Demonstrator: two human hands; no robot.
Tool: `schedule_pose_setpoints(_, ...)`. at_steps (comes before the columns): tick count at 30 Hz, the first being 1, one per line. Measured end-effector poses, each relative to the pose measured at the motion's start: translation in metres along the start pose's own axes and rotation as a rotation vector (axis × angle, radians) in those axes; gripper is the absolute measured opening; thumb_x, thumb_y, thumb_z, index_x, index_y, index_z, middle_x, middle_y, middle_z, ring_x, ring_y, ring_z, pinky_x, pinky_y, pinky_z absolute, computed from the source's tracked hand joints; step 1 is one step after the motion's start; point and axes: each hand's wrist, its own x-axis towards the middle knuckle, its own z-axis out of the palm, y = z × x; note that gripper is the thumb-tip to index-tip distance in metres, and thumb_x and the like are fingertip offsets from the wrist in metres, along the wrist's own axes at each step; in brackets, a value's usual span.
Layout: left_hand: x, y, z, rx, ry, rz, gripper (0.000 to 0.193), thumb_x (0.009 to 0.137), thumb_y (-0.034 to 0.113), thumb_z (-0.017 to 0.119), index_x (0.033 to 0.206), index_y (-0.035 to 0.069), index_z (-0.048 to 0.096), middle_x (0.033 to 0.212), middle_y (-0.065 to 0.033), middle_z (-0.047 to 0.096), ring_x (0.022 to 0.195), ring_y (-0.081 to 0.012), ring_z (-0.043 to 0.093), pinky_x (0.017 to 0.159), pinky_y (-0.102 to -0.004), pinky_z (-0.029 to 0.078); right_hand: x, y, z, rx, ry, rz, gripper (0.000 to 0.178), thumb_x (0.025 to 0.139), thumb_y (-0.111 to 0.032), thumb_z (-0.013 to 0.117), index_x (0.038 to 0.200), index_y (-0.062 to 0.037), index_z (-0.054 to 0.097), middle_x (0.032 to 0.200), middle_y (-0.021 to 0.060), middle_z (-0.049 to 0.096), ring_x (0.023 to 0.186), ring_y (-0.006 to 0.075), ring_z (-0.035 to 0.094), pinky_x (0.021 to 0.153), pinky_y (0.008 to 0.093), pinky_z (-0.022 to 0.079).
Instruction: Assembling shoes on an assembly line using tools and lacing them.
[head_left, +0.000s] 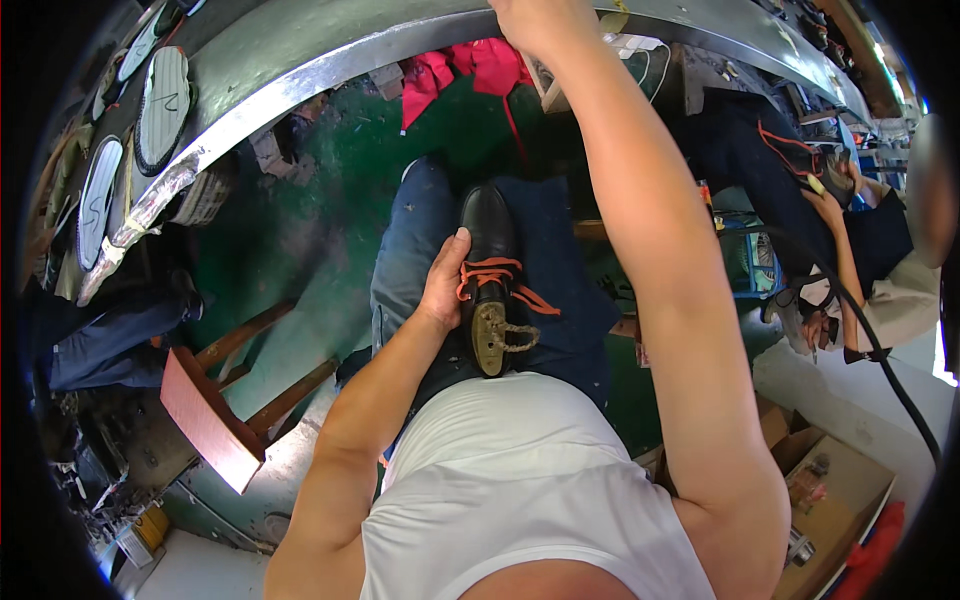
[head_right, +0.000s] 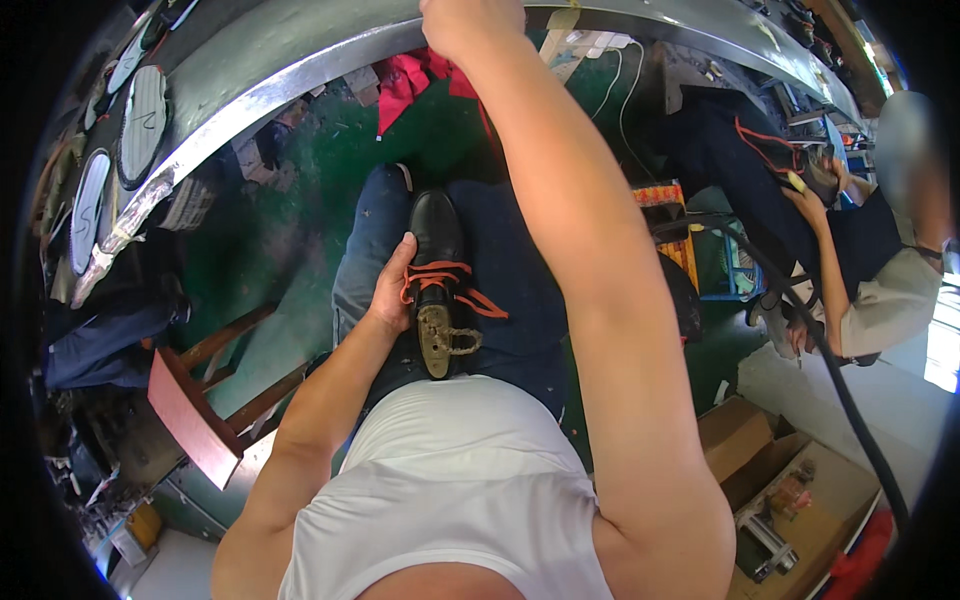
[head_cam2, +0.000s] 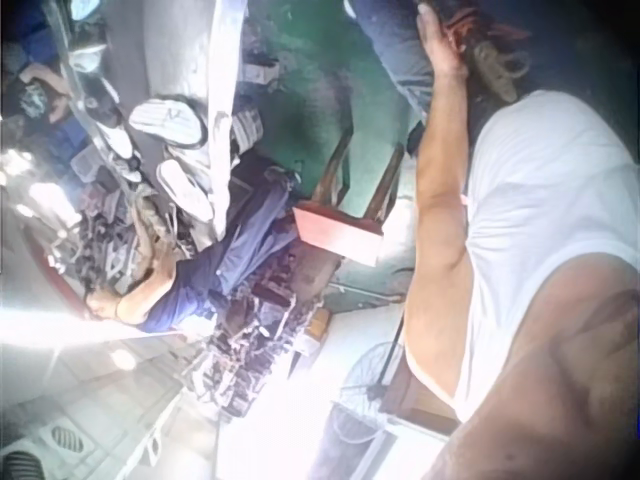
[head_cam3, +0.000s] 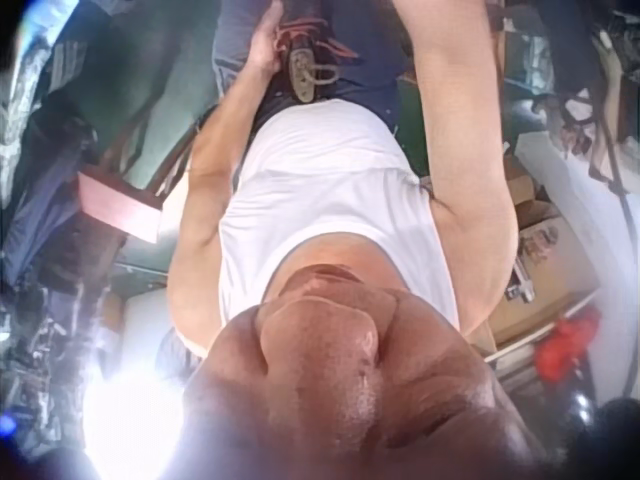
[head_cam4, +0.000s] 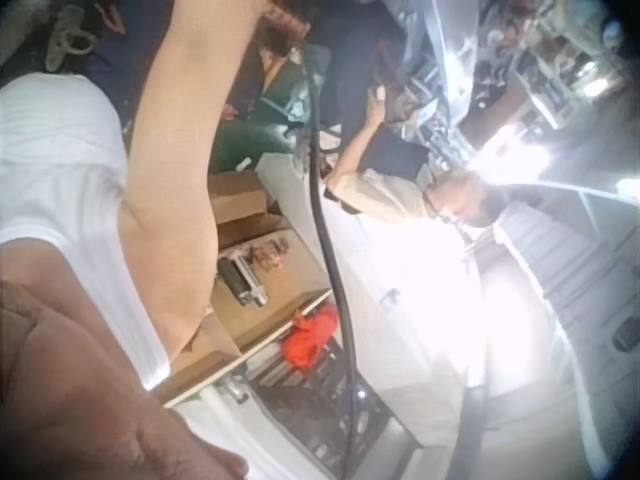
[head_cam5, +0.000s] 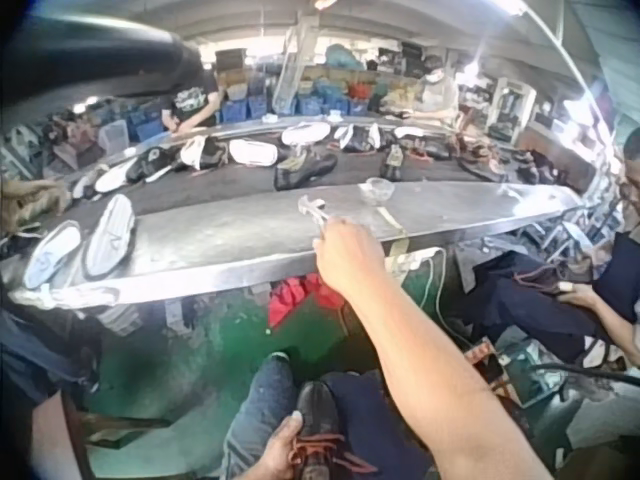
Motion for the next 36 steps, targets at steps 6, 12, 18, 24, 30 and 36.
schedule_pose_setpoints(6,0.014,-0.005,0.005,0.303,0.352,0.437,0.051,0.101,0.034,0.056,0.135,-0.002,0.043,0.115,-0.0119,0.061,0.109,-0.0194,0.058,0.093,-0.0327,0.047,0.017,0.015,0.034,-0.117,0.182,-0.324,0.031,0.088,-0.021,0.066,0.108,0.0033,0.062,0.108,0.0231,0.063,0.102,0.0419,0.061,0.09,0.0497,0.049)
schedule_pose_setpoints(12,-0.015,0.02,0.013,0.981,0.403,0.946,0.025,0.101,0.015,0.05,0.097,-0.005,0.063,0.112,-0.0204,0.062,0.107,-0.0314,0.06,0.094,-0.0358,0.047,-0.177,0.025,0.016,0.459,-0.215,-0.123,0.023,0.095,-0.022,0.062,0.08,-0.0045,0.062,0.065,0.0085,0.057,0.057,0.0193,0.057,0.055,0.0325,0.045)
schedule_pose_setpoints(18,-0.066,0.061,0.026,1.383,0.158,0.553,0.03,0.096,0.023,0.062,0.103,-0.005,0.065,0.114,-0.0223,0.063,0.103,-0.0337,0.064,0.089,-0.0379,0.051,-0.283,0.042,0.03,1.167,-1.351,1.001,0.057,0.103,-0.049,0.041,0.08,-0.0017,0.064,0.072,0.0085,0.064,0.054,0.0143,0.058,0.045,0.0254,0.042)
schedule_pose_setpoints(24,-0.066,0.074,0.031,1.248,0.18,0.505,0.023,0.096,0.02,0.062,0.103,-0.002,0.065,0.093,-0.0138,0.067,0.084,-0.0226,0.065,0.077,-0.0334,0.052,-0.288,0.024,0.039,1.588,-0.664,1.27,0.033,0.102,-0.037,0.054,0.11,-0.0052,0.059,0.097,0.0045,0.066,0.072,0.012,0.059,0.054,0.0236,0.043)
schedule_pose_setpoints(30,-0.056,0.082,0.027,0.252,0.045,0.156,0.021,0.102,0.022,0.052,0.102,0.001,0.057,0.07,-0.0034,0.048,0.069,-0.0184,0.053,0.071,-0.0311,0.046,-0.281,0.035,0.057,1.754,-0.532,1.102,0.022,0.099,-0.023,0.06,0.116,-0.0101,0.061,0.099,0.0,0.063,0.085,0.0101,0.056,0.071,0.0246,0.044)
schedule_pose_setpoints(36,-0.058,0.082,0.025,0.028,-0.181,0.198,0.017,0.102,0.018,0.052,0.11,0.003,0.055,0.079,-0.0042,0.054,0.074,-0.0169,0.055,0.071,-0.0291,0.046,-0.256,0.008,0.044,1.515,-0.296,0.509,0.012,0.098,-0.014,0.061,0.106,-0.0059,0.064,0.104,0.0025,0.065,0.093,0.0106,0.058,0.082,0.0279,0.048)
